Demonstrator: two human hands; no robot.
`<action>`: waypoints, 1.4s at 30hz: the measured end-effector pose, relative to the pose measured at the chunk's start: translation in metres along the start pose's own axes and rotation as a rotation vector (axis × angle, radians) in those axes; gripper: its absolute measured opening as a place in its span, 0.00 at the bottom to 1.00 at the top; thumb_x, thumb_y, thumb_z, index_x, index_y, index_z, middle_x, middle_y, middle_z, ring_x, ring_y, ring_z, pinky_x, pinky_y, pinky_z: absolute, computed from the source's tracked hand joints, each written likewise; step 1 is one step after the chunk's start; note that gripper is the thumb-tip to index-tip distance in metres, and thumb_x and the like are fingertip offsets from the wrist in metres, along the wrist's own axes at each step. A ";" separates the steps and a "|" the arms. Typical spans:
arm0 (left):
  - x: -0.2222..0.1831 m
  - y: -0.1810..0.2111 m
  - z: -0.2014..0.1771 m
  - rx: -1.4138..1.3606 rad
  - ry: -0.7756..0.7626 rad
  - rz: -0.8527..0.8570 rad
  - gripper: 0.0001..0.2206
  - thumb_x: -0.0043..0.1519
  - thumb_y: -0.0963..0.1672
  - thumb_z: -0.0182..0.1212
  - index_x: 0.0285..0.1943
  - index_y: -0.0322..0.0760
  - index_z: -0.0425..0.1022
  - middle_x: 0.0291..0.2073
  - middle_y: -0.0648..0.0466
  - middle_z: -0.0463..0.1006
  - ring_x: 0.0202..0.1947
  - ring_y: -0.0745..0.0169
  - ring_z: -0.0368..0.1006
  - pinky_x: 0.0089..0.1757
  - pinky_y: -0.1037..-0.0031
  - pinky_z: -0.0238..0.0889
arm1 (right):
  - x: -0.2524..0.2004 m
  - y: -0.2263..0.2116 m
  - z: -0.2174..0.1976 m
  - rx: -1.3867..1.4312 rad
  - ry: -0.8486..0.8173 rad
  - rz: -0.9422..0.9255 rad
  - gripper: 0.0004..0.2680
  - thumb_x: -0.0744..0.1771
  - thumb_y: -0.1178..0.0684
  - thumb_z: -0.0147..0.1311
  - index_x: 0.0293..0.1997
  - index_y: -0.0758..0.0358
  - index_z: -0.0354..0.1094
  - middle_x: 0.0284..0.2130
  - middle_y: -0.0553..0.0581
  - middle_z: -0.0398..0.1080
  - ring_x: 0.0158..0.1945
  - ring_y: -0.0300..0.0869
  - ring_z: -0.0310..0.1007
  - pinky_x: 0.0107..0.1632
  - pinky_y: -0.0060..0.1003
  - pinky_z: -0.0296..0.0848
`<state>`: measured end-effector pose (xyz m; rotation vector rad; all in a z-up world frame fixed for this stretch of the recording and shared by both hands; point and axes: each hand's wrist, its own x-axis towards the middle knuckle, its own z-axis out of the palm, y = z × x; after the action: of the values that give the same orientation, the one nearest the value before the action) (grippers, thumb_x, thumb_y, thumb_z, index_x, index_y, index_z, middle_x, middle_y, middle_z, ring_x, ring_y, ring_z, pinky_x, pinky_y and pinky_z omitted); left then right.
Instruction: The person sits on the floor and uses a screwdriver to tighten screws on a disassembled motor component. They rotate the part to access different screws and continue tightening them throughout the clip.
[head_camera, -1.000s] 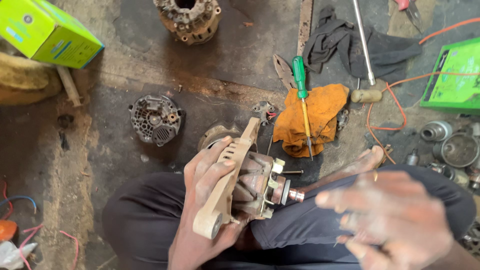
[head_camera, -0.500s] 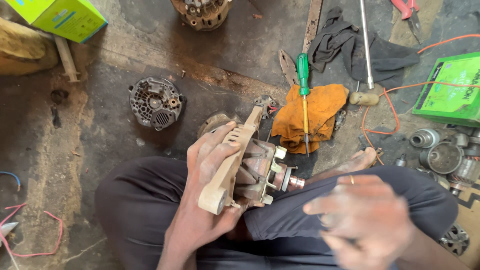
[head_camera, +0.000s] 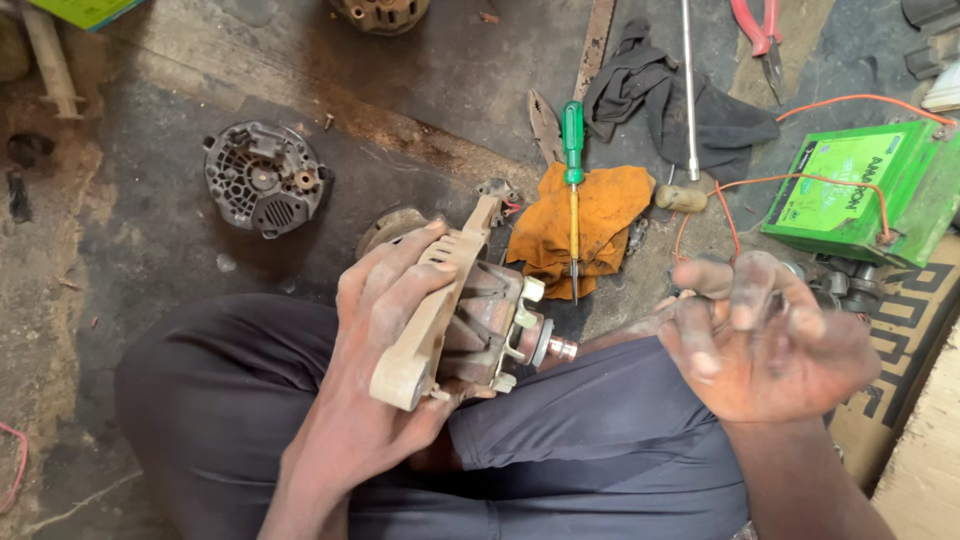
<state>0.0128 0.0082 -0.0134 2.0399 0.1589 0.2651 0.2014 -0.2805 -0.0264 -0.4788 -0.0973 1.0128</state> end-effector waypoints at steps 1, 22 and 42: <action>0.000 0.000 0.000 -0.005 0.003 0.000 0.37 0.54 0.45 0.67 0.73 0.35 0.56 0.75 0.38 0.58 0.75 0.32 0.52 0.71 0.48 0.47 | 0.000 0.006 0.010 -0.296 0.114 -0.040 0.11 0.68 0.54 0.57 0.46 0.77 0.70 0.56 0.74 0.70 0.41 0.52 0.79 0.54 0.49 0.74; -0.005 -0.020 0.005 -0.287 0.100 0.002 0.37 0.58 0.43 0.76 0.75 0.39 0.57 0.70 0.48 0.59 0.77 0.43 0.55 0.74 0.55 0.52 | 0.021 0.037 0.041 -1.375 0.101 0.286 0.17 0.71 0.45 0.41 0.49 0.71 0.75 0.27 0.54 0.80 0.32 0.38 0.83 0.40 0.33 0.80; 0.000 -0.019 0.009 -0.571 0.073 -0.238 0.45 0.50 0.44 0.83 0.74 0.40 0.54 0.78 0.42 0.58 0.76 0.48 0.61 0.73 0.55 0.59 | 0.023 0.029 0.049 -1.329 0.039 0.205 0.15 0.71 0.45 0.42 0.34 0.63 0.74 0.25 0.49 0.79 0.32 0.38 0.79 0.37 0.34 0.78</action>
<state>0.0147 0.0091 -0.0342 1.4313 0.3288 0.2061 0.1765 -0.2317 0.0017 -1.7373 -0.7197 1.0340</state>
